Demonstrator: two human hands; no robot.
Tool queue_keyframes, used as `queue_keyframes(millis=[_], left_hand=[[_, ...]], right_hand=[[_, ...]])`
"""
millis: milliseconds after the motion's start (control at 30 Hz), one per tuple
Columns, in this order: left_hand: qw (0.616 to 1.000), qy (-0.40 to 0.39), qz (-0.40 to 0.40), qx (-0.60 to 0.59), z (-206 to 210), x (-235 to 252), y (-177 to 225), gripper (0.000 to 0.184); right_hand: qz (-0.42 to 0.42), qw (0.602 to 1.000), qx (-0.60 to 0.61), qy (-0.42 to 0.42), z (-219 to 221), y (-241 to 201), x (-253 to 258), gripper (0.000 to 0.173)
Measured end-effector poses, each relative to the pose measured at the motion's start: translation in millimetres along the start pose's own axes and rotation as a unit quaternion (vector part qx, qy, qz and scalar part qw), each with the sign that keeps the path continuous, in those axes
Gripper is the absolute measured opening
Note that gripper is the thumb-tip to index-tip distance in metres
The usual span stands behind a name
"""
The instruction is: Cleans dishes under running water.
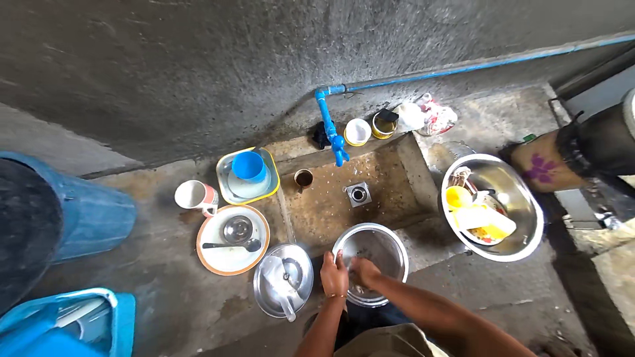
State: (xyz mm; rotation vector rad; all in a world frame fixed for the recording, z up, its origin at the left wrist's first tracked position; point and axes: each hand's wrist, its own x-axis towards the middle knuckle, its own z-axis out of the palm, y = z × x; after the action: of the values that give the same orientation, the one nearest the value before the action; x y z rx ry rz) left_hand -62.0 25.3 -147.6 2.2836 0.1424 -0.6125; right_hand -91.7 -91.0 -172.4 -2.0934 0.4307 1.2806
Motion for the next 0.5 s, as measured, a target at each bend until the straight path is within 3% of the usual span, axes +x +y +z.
queue_keyframes(millis=[100,167,300,367,433,500], left_hand=[[1.000,-0.009,-0.010,0.013,-2,2,0,0.038],[0.999,-0.027,-0.012,0.030,-4,4,2,0.038],[0.997,-0.052,0.009,0.050,-5,8,5,0.038],[0.996,-0.069,0.021,0.058,-4,8,9,0.038],[0.993,-0.090,0.023,0.069,-4,11,11,0.038],[0.991,-0.100,0.021,0.083,-6,13,10,0.039]], right_hand=[[-0.014,0.990,0.075,0.117,3,-21,23,0.027],[-0.022,0.992,0.048,0.114,5,-14,17,0.029],[0.036,0.986,-0.164,-0.018,-12,9,-30,0.039],[0.023,0.959,-0.283,-0.004,-29,23,-33,0.030],[-0.029,0.932,-0.360,0.020,-53,24,-23,0.034],[-0.113,0.929,-0.345,0.064,-61,17,-5,0.037]])
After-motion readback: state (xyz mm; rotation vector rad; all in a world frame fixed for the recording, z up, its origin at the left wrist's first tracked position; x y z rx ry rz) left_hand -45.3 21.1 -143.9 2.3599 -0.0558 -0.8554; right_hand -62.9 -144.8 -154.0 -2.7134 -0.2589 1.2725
